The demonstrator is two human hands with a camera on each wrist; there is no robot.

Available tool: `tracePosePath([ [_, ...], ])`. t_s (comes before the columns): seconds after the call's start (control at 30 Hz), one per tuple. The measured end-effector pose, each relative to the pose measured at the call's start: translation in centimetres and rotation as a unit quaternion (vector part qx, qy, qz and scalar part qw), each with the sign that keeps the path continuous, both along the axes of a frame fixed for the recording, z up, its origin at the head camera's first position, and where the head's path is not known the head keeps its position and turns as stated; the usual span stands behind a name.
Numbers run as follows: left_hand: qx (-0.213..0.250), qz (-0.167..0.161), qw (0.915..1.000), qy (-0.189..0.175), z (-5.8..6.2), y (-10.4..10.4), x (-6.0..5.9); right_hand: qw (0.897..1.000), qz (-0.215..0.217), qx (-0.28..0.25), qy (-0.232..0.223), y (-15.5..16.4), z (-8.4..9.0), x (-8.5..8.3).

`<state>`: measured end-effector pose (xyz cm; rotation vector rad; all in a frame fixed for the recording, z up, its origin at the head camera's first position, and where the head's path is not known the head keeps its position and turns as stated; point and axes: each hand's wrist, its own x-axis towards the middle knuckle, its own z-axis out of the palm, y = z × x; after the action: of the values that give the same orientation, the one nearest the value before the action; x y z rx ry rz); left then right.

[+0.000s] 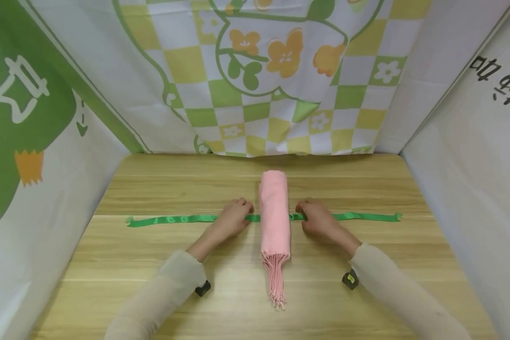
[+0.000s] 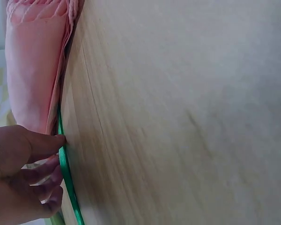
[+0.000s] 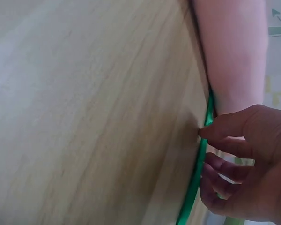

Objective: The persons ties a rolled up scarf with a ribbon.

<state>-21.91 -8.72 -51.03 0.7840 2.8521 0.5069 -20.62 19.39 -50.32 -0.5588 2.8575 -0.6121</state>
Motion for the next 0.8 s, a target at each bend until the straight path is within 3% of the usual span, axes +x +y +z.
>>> tracePosePath([
  [0.3, -0.016, -0.008, 0.9997, 0.016, -0.32, 0.66, -0.06, 0.996, 0.025, 0.051, 0.072, -0.72, -0.66, -0.41],
  [0.6, -0.012, 0.001, 0.9999, -0.002, -0.22, 0.66, 0.34, 0.999, 0.005, 0.029, -0.022, -0.56, -0.52, -0.4],
  [0.73, 0.002, 0.019, 0.9994, 0.027, -0.34, 0.83, 0.63, 0.999, 0.003, 0.038, -0.023, -0.55, -0.66, -0.46],
  [0.8, 0.009, 0.035, 0.9984, 0.043, -0.47, 1.01, 0.73, 0.999, -0.01, 0.042, -0.002, -0.56, -0.87, -0.48],
])
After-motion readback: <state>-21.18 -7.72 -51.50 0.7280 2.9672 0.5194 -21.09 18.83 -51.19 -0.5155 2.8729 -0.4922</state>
